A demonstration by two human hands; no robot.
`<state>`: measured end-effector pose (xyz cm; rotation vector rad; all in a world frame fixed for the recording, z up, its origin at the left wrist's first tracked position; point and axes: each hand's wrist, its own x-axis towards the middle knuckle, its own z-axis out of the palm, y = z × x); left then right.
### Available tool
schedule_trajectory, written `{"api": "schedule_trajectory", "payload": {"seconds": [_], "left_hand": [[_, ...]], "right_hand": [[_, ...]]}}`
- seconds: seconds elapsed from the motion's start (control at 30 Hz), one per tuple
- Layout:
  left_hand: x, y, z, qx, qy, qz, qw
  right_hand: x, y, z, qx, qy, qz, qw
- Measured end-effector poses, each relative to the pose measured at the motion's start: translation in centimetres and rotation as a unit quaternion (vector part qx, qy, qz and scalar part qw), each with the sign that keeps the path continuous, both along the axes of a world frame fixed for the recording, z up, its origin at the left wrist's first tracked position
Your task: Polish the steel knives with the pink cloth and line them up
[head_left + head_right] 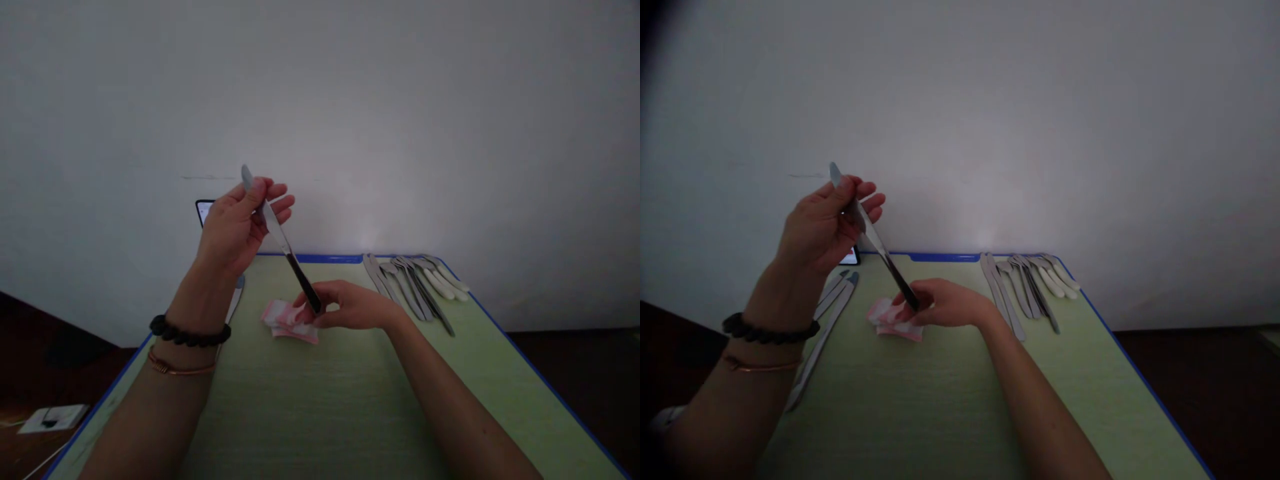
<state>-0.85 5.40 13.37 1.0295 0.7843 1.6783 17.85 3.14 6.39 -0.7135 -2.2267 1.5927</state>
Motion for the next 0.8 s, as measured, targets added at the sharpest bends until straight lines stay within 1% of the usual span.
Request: {"api": "schedule_trajectory", "payload": {"seconds": [0.1, 0.17, 0.23, 0.33, 0.4, 0.43, 0.47, 0.5, 0.53, 0.57, 0.63, 0.67, 0.7, 0.8], "left_hand": [[0.8, 0.1, -0.7, 0.004, 0.017, -0.001, 1.0], [1.6, 0.0, -1.2, 0.001, 0.039, -0.01, 0.999], [2.7, 0.0, -1.8, -0.01, 0.07, -0.031, 0.997], [4.3, 0.3, -3.3, -0.041, 0.153, -0.069, 0.985], [5.1, 0.5, -4.5, -0.053, 0.242, -0.095, 0.964], [5.3, 0.7, -5.2, -0.055, 0.308, -0.106, 0.944], [5.4, 0.9, -5.9, -0.054, 0.394, -0.116, 0.91], [5.5, 1.0, -6.5, -0.052, 0.499, -0.125, 0.856], [5.5, 1.2, -7.1, -0.049, 0.599, -0.127, 0.789], [5.4, 1.3, -7.6, -0.057, 0.634, -0.125, 0.761], [5.2, 1.3, -8.5, -0.063, 0.68, -0.132, 0.719], [5.2, 1.2, -8.9, -0.063, 0.696, -0.141, 0.701], [5.2, 1.1, -9.2, -0.058, 0.711, -0.154, 0.683], [5.6, 0.5, -9.9, -0.027, 0.747, -0.2, 0.633]], "right_hand": [[0.2, 0.4, -0.2, -0.018, 0.029, -0.031, 0.999], [0.6, 0.6, 0.0, -0.016, 0.046, -0.074, 0.996], [1.3, 0.6, 0.7, -0.022, 0.055, -0.122, 0.991], [3.0, 0.5, 1.7, -0.039, 0.021, -0.174, 0.984], [4.2, 0.7, 1.9, -0.041, -0.025, -0.205, 0.978], [4.8, 0.8, 1.7, -0.038, -0.049, -0.225, 0.972], [5.2, 1.0, 1.3, -0.031, -0.069, -0.251, 0.965], [5.5, 1.3, 0.8, -0.024, -0.083, -0.278, 0.957], [5.7, 1.6, 0.2, -0.02, -0.084, -0.315, 0.945], [5.8, 1.9, -0.4, -0.026, -0.092, -0.344, 0.934], [5.7, 2.5, -1.6, -0.022, -0.114, -0.384, 0.916], [5.6, 2.7, -2.0, -0.001, -0.147, -0.389, 0.909], [5.5, 2.9, -2.4, 0.034, -0.195, -0.389, 0.9], [5.2, 3.2, -2.8, 0.136, -0.329, -0.372, 0.857]]}}
